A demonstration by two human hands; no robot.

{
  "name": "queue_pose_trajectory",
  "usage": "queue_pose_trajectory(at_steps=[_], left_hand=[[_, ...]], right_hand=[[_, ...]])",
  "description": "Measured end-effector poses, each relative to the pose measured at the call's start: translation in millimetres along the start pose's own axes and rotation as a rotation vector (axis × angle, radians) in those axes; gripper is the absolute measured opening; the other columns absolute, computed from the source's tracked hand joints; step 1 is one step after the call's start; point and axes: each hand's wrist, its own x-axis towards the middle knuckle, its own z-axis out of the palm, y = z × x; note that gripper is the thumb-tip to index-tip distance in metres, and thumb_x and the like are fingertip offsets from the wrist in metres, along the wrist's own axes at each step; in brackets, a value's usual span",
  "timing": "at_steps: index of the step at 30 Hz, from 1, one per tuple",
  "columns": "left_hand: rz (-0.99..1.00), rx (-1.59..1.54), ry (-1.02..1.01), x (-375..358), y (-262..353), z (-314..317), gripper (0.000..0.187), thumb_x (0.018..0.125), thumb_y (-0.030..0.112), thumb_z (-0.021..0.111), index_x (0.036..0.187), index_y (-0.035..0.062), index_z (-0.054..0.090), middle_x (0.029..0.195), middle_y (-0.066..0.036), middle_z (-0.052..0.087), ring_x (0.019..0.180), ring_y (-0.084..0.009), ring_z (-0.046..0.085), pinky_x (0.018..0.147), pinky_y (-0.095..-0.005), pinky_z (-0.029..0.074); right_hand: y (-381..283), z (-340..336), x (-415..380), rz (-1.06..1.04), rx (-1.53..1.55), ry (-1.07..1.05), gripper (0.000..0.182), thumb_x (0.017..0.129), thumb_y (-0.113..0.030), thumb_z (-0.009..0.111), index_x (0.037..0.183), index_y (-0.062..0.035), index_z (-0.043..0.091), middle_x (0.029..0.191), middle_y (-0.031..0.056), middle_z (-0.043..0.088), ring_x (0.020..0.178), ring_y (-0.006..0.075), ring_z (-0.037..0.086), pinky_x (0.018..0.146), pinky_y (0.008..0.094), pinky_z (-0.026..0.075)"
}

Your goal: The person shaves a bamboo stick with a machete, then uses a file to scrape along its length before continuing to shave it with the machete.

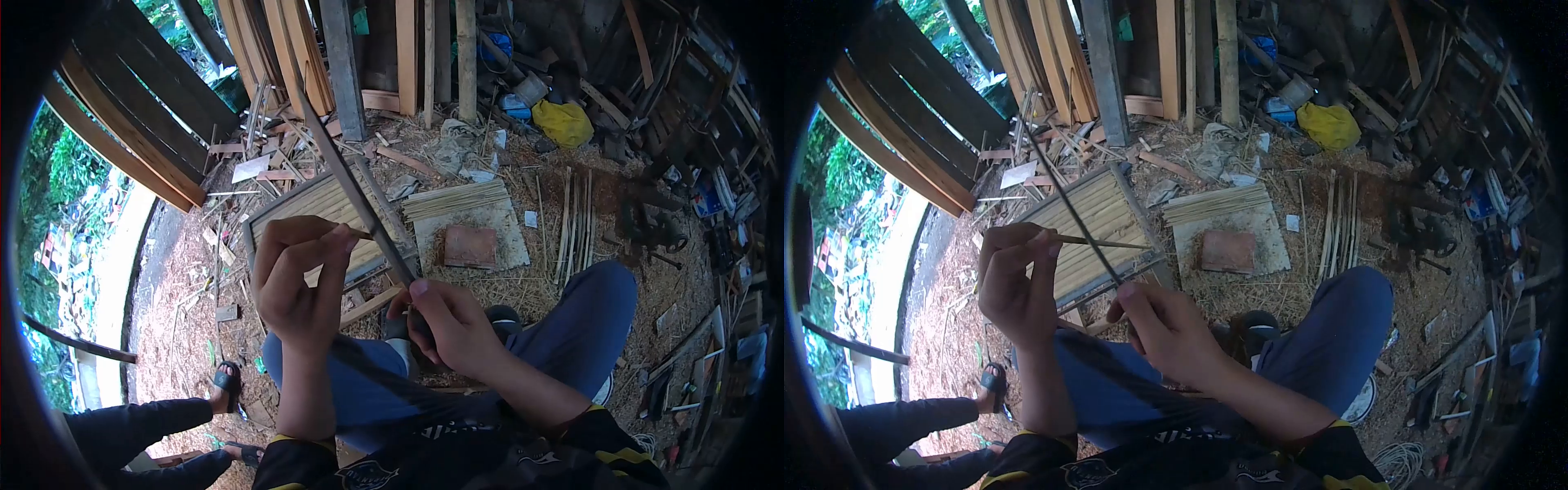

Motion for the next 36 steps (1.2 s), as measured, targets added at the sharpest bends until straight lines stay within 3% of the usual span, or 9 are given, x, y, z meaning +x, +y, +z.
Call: queue_pose_trajectory(at_steps=[4,7,13,23,26,32,36], left_hand=[[0.003,-0.026,0.016,-2,3,2,0.02,0.078,-0.012,0.078,0.092,0.0008,0.07,0.089,-0.013,0.069,0.081,-0.0202,0.069,0.067,-0.0281,0.053],[0.018,0.011,-0.084,-4,7,-2,0.019,0.084,-0.017,0.069,0.097,-0.0029,0.065,0.099,-0.019,0.068,0.092,-0.0235,0.069,0.078,-0.0326,0.057],[0.022,0.053,-0.077,-1,10,0,0.023,0.082,-0.014,0.072,0.097,0.0003,0.064,0.097,-0.018,0.07,0.093,-0.0276,0.07,0.08,-0.0371,0.056],[0.115,0.148,-0.079,3,15,-1,0.021,0.08,-0.012,0.075,0.092,0.0013,0.065,0.091,-0.016,0.07,0.093,-0.0295,0.07,0.079,-0.0375,0.056],[0.118,0.161,-0.078,3,17,-1,0.02,0.08,-0.011,0.076,0.091,0.0011,0.065,0.091,-0.015,0.07,0.092,-0.0297,0.07,0.078,-0.0373,0.055],[0.09,0.135,-0.037,1,17,0,0.02,0.075,-0.008,0.08,0.088,0.0026,0.069,0.089,-0.012,0.07,0.087,-0.0286,0.07,0.073,-0.0365,0.054],[0.09,0.149,-0.051,2,19,-2,0.021,0.075,-0.009,0.08,0.088,0.0026,0.069,0.089,-0.012,0.07,0.086,-0.0285,0.07,0.072,-0.0358,0.054]], right_hand=[[-21,5,-5,-0.056,0.018,-0.034,0.055,0.112,-0.043,0.034,0.095,0.0008,0.063,0.054,-0.0015,0.048,0.042,0.0047,0.041,0.043,0.0231,0.031],[-28,5,-8,-0.068,0.037,-0.055,0.055,0.112,-0.044,0.035,0.092,-0.0003,0.062,0.054,-0.0016,0.048,0.042,0.004,0.04,0.043,0.0226,0.031],[-37,2,-10,-0.043,0.053,-0.077,0.05,0.112,-0.04,0.039,0.085,-0.0035,0.059,0.058,-0.0026,0.048,0.051,0.0037,0.043,0.049,0.0236,0.034],[-45,2,-12,-0.064,0.065,-0.091,0.048,0.113,-0.036,0.039,0.079,-0.006,0.055,0.059,-0.003,0.046,0.053,0.0042,0.044,0.051,0.0248,0.035],[-41,2,-10,-0.105,0.034,-0.098,0.052,0.111,-0.043,0.037,0.087,-0.0023,0.059,0.057,-0.0008,0.049,0.045,0.0032,0.041,0.045,0.0214,0.032],[-41,4,-9,-0.121,0.012,-0.101,0.052,0.111,-0.042,0.036,0.087,-0.0021,0.059,0.057,-0.0013,0.049,0.046,0.0032,0.041,0.045,0.0213,0.032],[-47,7,-11,-0.095,0.024,-0.087,0.049,0.113,-0.033,0.037,0.075,-0.0053,0.052,0.058,-0.0012,0.045,0.054,0.0063,0.044,0.052,0.0272,0.036]])
